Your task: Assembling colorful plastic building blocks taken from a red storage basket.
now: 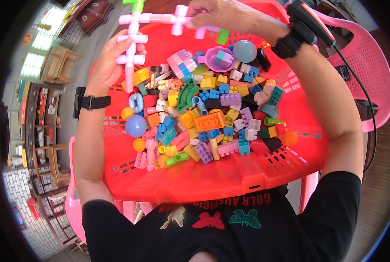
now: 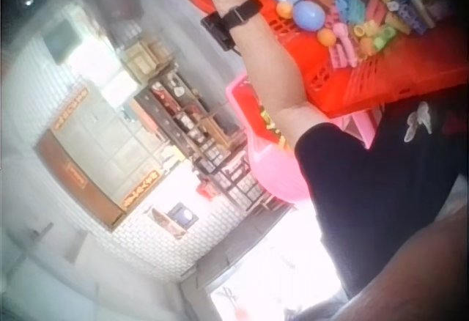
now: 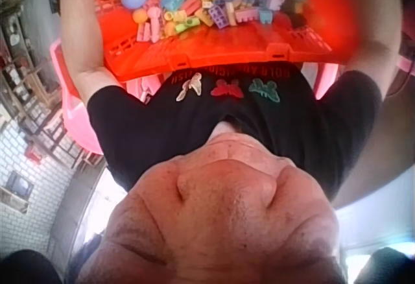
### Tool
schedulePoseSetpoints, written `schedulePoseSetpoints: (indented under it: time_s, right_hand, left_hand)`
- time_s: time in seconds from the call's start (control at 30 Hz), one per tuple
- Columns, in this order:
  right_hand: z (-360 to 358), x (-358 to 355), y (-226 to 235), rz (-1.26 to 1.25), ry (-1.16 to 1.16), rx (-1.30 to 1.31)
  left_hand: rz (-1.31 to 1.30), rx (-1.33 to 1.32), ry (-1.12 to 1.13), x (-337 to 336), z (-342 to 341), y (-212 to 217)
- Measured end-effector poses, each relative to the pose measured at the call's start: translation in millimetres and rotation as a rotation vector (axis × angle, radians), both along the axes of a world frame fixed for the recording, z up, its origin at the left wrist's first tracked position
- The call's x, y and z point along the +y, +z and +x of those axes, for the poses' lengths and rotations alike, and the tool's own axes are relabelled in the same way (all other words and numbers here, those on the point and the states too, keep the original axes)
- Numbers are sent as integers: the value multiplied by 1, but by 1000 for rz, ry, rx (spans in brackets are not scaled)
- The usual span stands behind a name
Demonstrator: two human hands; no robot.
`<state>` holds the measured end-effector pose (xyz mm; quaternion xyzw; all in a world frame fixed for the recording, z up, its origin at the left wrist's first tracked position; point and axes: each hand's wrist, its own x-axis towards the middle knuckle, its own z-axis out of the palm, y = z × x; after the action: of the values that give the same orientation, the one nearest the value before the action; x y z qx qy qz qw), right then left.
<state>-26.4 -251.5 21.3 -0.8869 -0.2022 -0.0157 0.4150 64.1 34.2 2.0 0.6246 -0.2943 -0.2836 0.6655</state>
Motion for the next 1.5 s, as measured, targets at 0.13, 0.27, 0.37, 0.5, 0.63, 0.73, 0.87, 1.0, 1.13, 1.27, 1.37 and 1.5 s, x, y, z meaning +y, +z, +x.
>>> schedulePoseSetpoints:
  time_s: [0.13, 0.27, 0.37, 0.5, 0.63, 0.73, 0.87, 1.0, 1.13, 1.27, 1.37, 1.5]
  right_hand:
    - [-3, -2, 8, -18, 26, -3]
    - [-1, -3, 2, 118, 95, 12]
    - [7, -7, -1, 66, 95, -18]
    - [12, -5, -8, 105, 68, -13]
    - [18, -2, -15, 50, 112, -153]
    - [14, -3, -12, 40, 119, -126]
    - [4, -2, -8, 58, 166, 40]
    - [-3, -7, 1, -132, 206, 90]
    - [16, -20, -29, -401, 469, -735]
    - [21, -25, -38, -785, 372, -231]
    - [25, -28, -46, -981, 406, -206]
    - [14, -19, -39, -902, 246, -129]
  left_hand:
    - [34, -4, 51, 3, 1, 2]
    - [49, -4, 50, 3, 4, 0]
    - [35, 12, 69, 2, 4, 0]
    - [88, 67, 114, 6, 7, -4]
    - [141, 21, 97, 8, 9, -4]
    - [89, -13, 163, 0, 4, -4]
    - [113, 21, 103, 7, 9, -4]
    - [103, -10, 95, -1, 5, -4]
    - [140, -67, 84, 1, 2, -2]
    - [317, -301, 67, 0, 8, -7]
    - [356, -474, 31, 1, 12, -6]
    - [253, -303, 55, -7, 1, -5]
